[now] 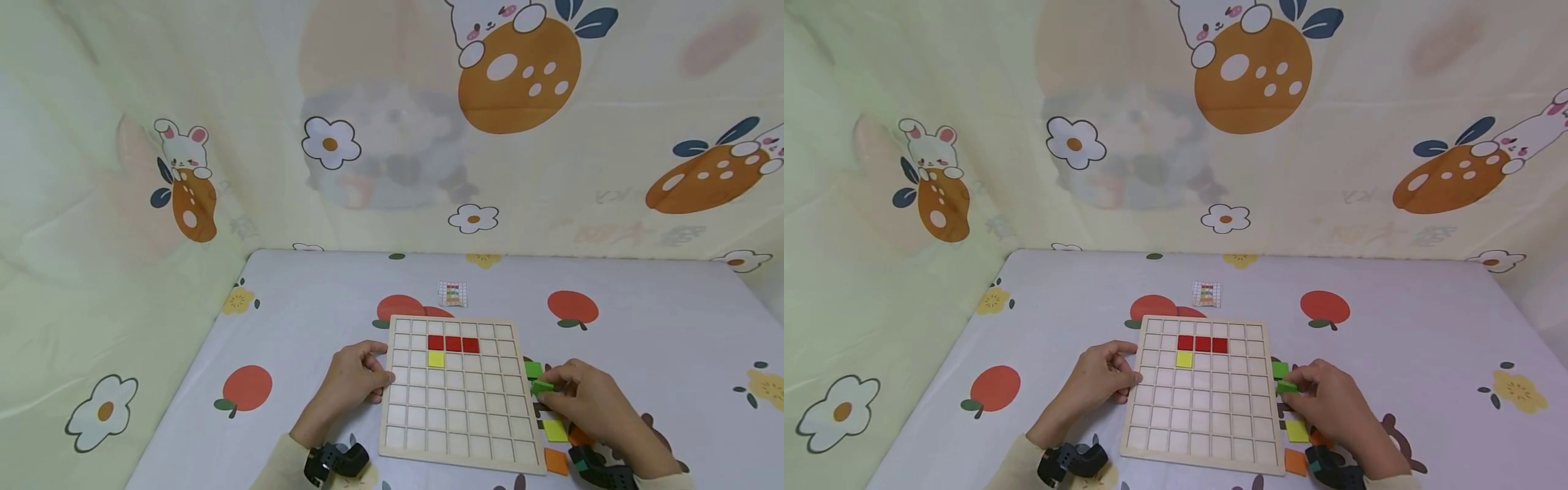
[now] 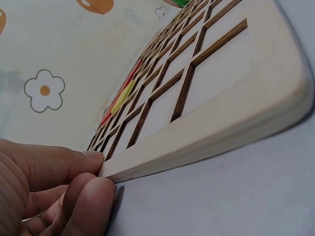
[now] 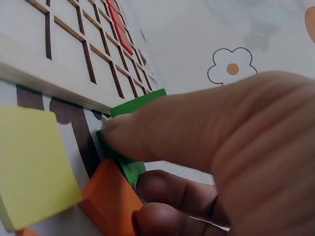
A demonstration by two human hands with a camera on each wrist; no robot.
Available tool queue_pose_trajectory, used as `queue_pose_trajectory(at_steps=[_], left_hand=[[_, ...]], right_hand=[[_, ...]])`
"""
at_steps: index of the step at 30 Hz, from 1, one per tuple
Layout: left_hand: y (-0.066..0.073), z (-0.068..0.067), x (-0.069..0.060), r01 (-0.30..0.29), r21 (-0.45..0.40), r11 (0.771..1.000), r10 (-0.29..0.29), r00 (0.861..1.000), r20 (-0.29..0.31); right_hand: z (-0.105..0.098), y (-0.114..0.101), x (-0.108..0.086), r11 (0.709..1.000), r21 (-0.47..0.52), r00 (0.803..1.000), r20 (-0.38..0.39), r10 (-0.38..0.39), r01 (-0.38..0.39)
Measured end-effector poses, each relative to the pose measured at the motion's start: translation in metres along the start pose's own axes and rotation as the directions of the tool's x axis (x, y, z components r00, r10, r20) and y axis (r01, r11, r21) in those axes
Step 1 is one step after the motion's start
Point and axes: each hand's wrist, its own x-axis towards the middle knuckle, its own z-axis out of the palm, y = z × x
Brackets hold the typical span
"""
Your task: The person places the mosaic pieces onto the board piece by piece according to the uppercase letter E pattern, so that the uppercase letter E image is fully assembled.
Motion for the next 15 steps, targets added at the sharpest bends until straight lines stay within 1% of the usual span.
queue_pose_trajectory(at_steps=[9, 13, 15], left_hand=[[-0.0004, -0.0003, -0.0003, -0.007, 0.005, 1.000, 0.007, 1.000, -0.001], [-0.0007, 0.0000, 0.0003, -0.010, 0.002, 1.000, 0.010, 1.000, -0.001], [-0.0009, 0.0001, 0.0006, -0.010, 0.002, 1.000, 0.010, 1.000, -0.001]], right_hand=[[-0.0006, -0.0019, 0.0019, 0.998, 0.029, 0.998, -0.029, 0.057, -0.056], [-0.0003, -0.0046, 0.0013, 0.991, 0.100, 0.996, -0.031, 0.088, -0.084], [0.0003, -0.0061, 0.0007, 0.987, 0.134, 0.996, -0.029, 0.089, -0.084]])
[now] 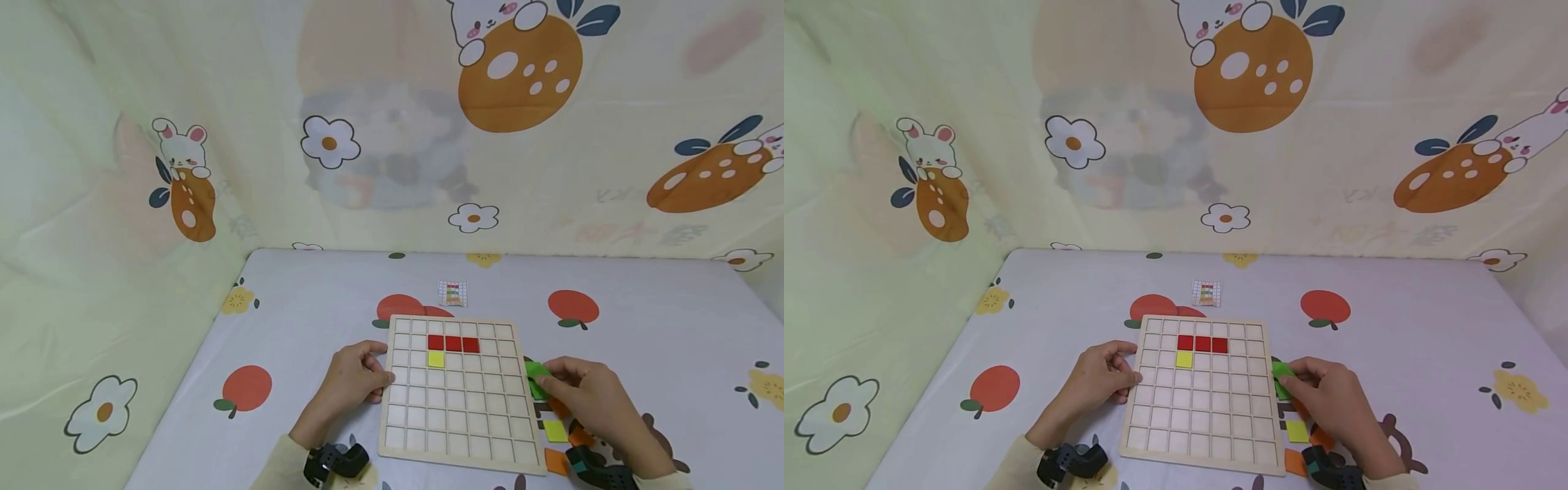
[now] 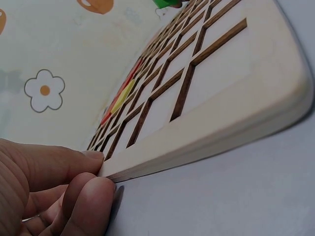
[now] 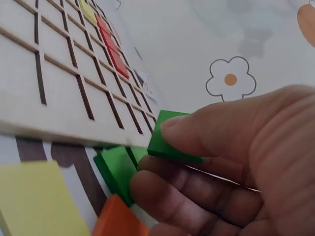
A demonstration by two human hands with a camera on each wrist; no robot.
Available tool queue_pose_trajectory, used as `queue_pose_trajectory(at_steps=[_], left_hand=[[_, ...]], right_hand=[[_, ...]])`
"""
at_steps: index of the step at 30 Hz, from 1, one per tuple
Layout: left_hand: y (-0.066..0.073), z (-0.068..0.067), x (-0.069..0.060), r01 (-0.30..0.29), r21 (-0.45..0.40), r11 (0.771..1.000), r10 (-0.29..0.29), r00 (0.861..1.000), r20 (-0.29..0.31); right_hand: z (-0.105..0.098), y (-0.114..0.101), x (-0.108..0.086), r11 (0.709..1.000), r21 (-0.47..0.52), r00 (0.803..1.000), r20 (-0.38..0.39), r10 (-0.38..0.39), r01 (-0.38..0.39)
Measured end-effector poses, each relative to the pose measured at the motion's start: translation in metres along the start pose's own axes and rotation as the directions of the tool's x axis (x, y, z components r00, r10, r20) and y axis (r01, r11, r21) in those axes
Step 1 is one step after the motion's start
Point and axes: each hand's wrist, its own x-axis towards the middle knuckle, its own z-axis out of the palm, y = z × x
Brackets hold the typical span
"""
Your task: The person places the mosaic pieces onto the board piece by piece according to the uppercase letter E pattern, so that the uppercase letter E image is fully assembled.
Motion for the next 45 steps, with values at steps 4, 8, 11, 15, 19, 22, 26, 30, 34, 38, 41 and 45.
queue_pose_trajectory(at_steps=[4, 8, 11, 15, 19, 22, 26, 30, 34, 38, 41, 45], left_hand=[[0.000, 0.000, 0.000, 0.001, -0.002, 1.000, -0.001, 1.000, 0.001], [0.001, 0.000, 0.000, 0.005, -0.009, 1.000, -0.005, 1.000, 0.000], [0.001, 0.000, 0.000, 0.006, -0.010, 1.000, -0.006, 1.000, 0.001], [0.001, -0.001, 0.000, 0.006, -0.002, 1.000, -0.006, 1.000, 0.003], [0.002, -0.001, 0.000, 0.001, -0.001, 1.000, -0.001, 1.000, 0.002], [0.003, -0.001, -0.001, 0.001, -0.007, 1.000, -0.001, 1.000, 0.003], [0.002, -0.001, -0.001, 0.007, -0.010, 1.000, -0.007, 1.000, 0.004], [0.002, 0.000, -0.001, 0.015, -0.011, 1.000, -0.015, 1.000, 0.005], [0.002, 0.000, 0.000, 0.022, -0.009, 1.000, -0.022, 1.000, 0.004], [0.002, 0.000, 0.000, 0.019, -0.002, 1.000, -0.019, 1.000, -0.002], [0.001, 0.000, 0.000, 0.018, 0.006, 1.000, -0.018, 1.000, -0.001], [0.000, 0.000, -0.001, 0.019, 0.010, 1.000, -0.018, 1.000, -0.003]], right_hand=[[0.001, -0.004, 0.001, 0.998, 0.067, 1.000, -0.005, -0.013, 0.013], [0.003, -0.009, 0.003, 0.992, 0.121, 0.999, -0.003, -0.041, 0.041], [0.006, -0.013, 0.004, 0.986, 0.163, 0.999, 0.009, -0.037, 0.035], [0.012, -0.014, 0.005, 0.987, 0.158, 0.999, 0.015, -0.038, 0.036], [0.014, -0.016, 0.006, 0.995, 0.092, 0.999, 0.001, -0.044, 0.043], [0.015, -0.018, 0.007, 0.997, 0.048, 0.998, -0.013, -0.056, 0.056], [0.015, -0.019, 0.009, 0.996, 0.013, 0.996, -0.017, -0.086, 0.086], [0.013, -0.022, 0.010, 0.994, -0.018, 0.994, -0.002, -0.110, 0.110], [0.011, -0.027, 0.013, 0.985, -0.088, 0.989, 0.019, -0.144, 0.145], [0.009, -0.031, 0.017, 0.971, -0.164, 0.985, 0.045, -0.167, 0.172], [0.010, -0.032, 0.019, 0.967, -0.187, 0.984, 0.061, -0.165, 0.173], [0.015, -0.037, 0.019, 0.971, -0.159, 0.984, 0.052, -0.170, 0.176]])
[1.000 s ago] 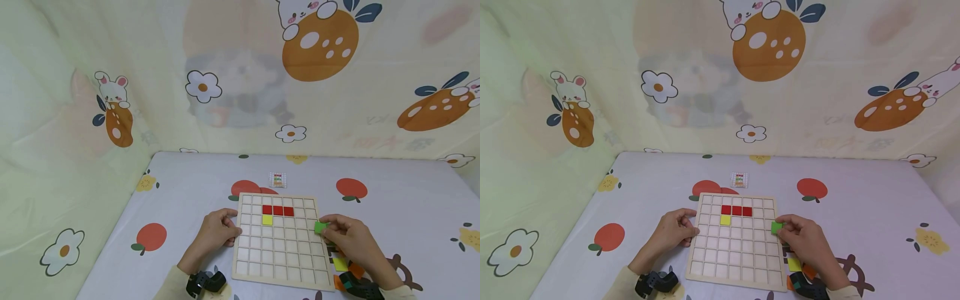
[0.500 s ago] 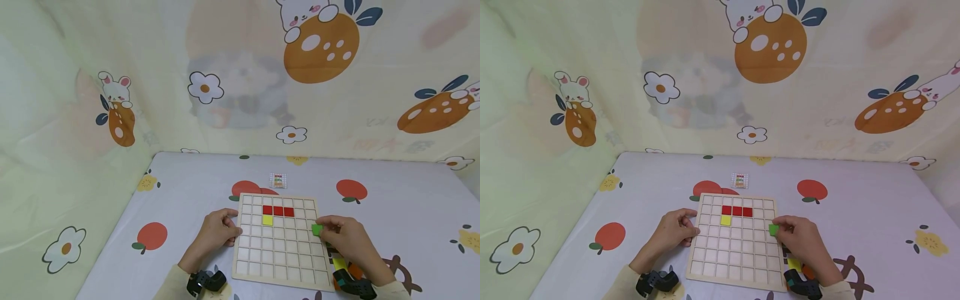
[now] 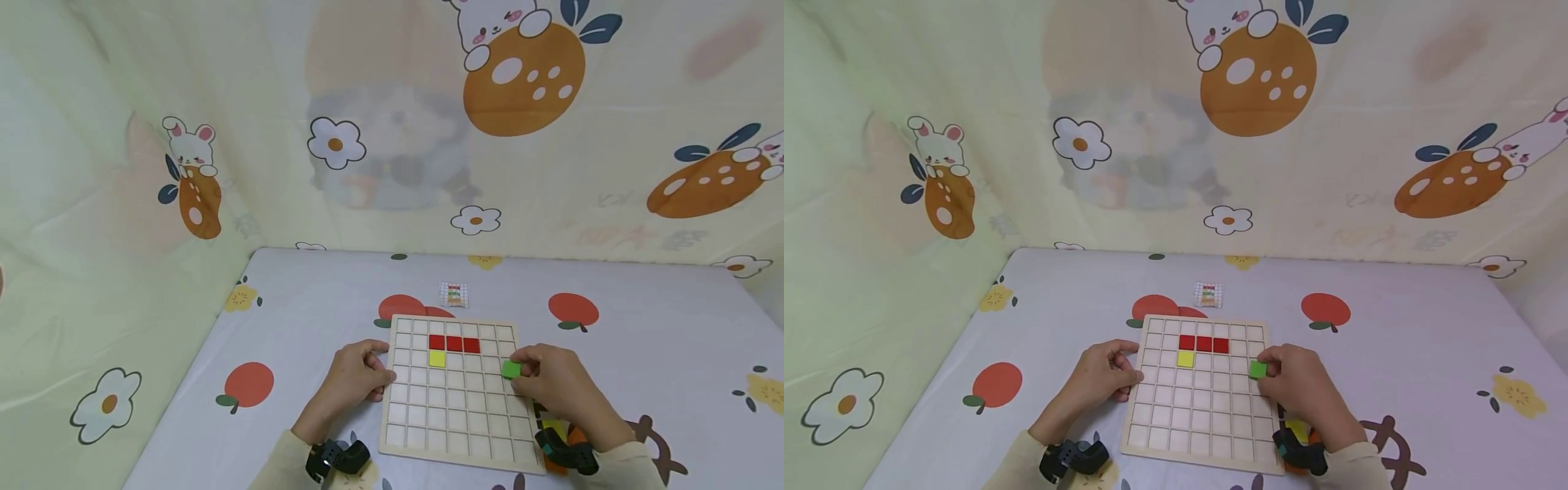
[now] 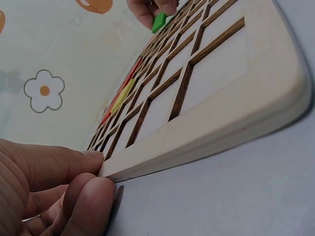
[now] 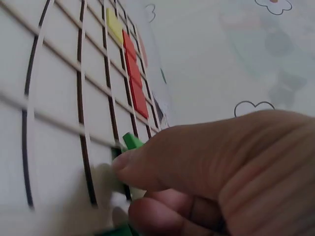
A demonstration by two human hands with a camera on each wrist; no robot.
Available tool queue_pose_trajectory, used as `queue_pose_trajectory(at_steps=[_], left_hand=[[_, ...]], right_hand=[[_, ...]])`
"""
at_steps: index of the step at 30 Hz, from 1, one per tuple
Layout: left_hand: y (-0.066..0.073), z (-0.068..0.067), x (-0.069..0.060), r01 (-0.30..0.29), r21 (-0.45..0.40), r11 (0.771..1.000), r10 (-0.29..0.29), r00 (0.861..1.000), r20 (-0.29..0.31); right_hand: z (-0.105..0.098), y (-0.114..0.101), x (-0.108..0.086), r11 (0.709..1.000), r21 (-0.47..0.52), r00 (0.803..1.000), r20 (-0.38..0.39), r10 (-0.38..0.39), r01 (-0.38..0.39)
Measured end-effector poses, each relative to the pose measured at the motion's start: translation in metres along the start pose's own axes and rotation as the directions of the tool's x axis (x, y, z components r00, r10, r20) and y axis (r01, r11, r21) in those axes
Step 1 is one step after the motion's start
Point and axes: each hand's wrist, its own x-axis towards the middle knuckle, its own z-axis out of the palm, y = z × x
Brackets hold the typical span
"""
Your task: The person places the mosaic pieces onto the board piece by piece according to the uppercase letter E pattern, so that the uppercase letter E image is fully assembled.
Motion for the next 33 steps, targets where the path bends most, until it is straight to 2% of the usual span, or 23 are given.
queue_pose_trajectory(at_steps=[8, 13, 18, 33], left_hand=[[0.001, 0.000, 0.000, 0.002, -0.008, 1.000, -0.002, 1.000, 0.001], [0.002, 0.000, -0.001, 0.001, -0.007, 1.000, -0.001, 1.000, 0.000], [0.002, 0.000, -0.001, -0.002, -0.003, 1.000, 0.002, 1.000, 0.000], [0.002, 0.000, -0.001, -0.010, -0.006, 1.000, 0.010, 1.000, 0.003]], right_hand=[[0.020, -0.018, 0.007, 0.996, 0.089, 1.000, -0.007, 0.007, -0.006], [0.032, -0.032, 0.010, 0.991, 0.131, 1.000, -0.012, -0.015, 0.017], [0.041, -0.041, 0.013, 0.989, 0.143, 0.999, -0.017, -0.039, 0.041], [0.057, -0.061, 0.017, 0.979, 0.203, 0.999, 0.015, -0.035, 0.031]])
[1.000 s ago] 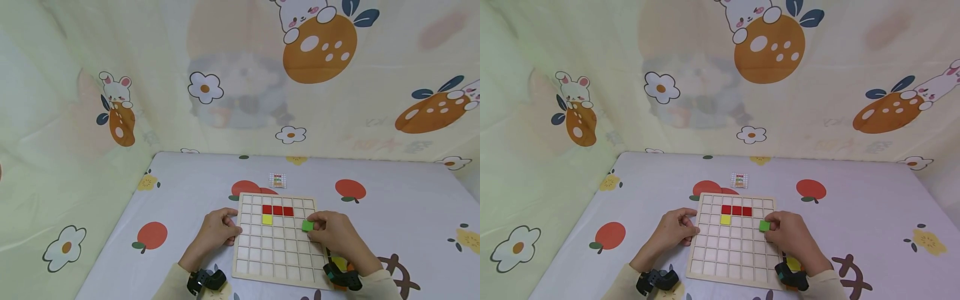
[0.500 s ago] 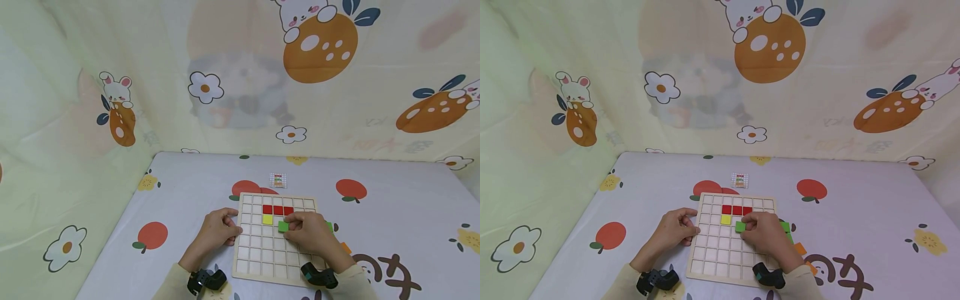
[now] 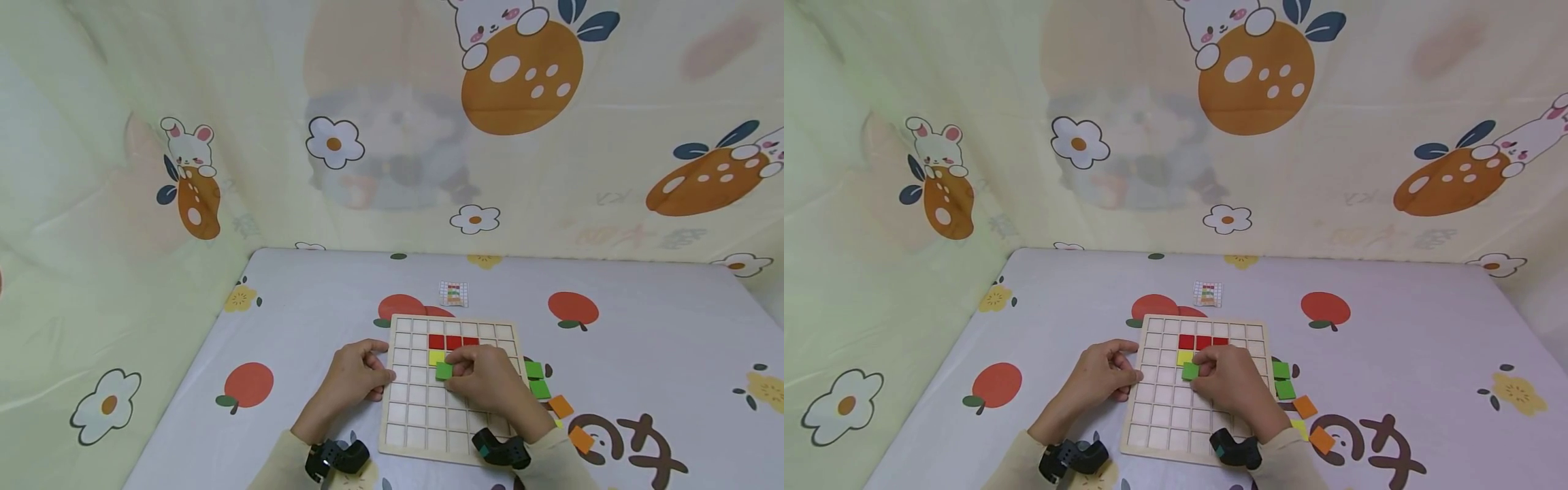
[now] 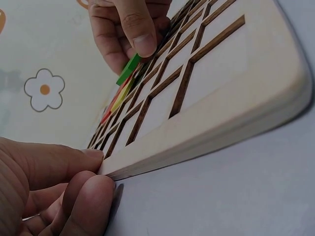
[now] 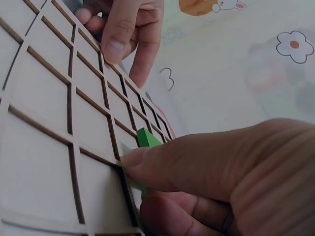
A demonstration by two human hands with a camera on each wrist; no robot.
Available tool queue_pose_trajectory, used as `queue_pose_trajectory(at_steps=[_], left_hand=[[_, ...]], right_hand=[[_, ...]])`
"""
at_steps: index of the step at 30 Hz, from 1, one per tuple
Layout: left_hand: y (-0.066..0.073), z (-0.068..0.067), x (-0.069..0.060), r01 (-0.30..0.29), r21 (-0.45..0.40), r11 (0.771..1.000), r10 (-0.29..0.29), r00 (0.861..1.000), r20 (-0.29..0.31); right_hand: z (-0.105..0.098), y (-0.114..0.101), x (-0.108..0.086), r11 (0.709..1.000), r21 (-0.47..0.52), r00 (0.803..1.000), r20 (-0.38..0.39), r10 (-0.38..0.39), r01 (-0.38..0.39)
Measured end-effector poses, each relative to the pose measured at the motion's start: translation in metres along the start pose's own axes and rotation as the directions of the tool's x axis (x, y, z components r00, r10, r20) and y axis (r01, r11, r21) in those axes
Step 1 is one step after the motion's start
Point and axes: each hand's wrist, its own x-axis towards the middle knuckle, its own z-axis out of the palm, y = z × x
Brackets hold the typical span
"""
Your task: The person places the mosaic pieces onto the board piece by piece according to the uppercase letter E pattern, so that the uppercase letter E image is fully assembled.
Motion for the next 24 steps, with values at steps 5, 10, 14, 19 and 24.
queue_pose_trajectory(at_steps=[5, 10, 14, 19, 24], left_hand=[[-0.0014, -0.0001, 0.0009, -0.005, -0.004, 1.000, 0.005, 1.000, 0.000], [-0.0012, -0.0007, 0.0006, -0.011, -0.011, 1.000, 0.011, 1.000, 0.001], [-0.0005, -0.0007, 0.0000, -0.012, -0.017, 1.000, 0.012, 1.000, 0.001], [0.0002, -0.0005, -0.0005, -0.002, -0.024, 1.000, 0.002, 1.000, 0.000], [-0.0008, -0.0005, -0.0003, -0.002, -0.026, 1.000, 0.002, 1.000, -0.001]], right_hand=[[0.0019, -0.0026, -0.0007, 1.000, -0.003, 1.000, -0.011, -0.025, 0.025], [0.0042, -0.0047, -0.0002, 1.000, -0.013, 0.999, -0.019, -0.027, 0.027], [0.0065, -0.0052, 0.0012, 1.000, -0.019, 1.000, -0.021, -0.005, 0.004], [0.0078, -0.0060, 0.0018, 1.000, -0.013, 1.000, -0.020, 0.014, -0.014], [0.0071, -0.0066, 0.0009, 1.000, 0.001, 1.000, -0.014, 0.003, -0.003]])
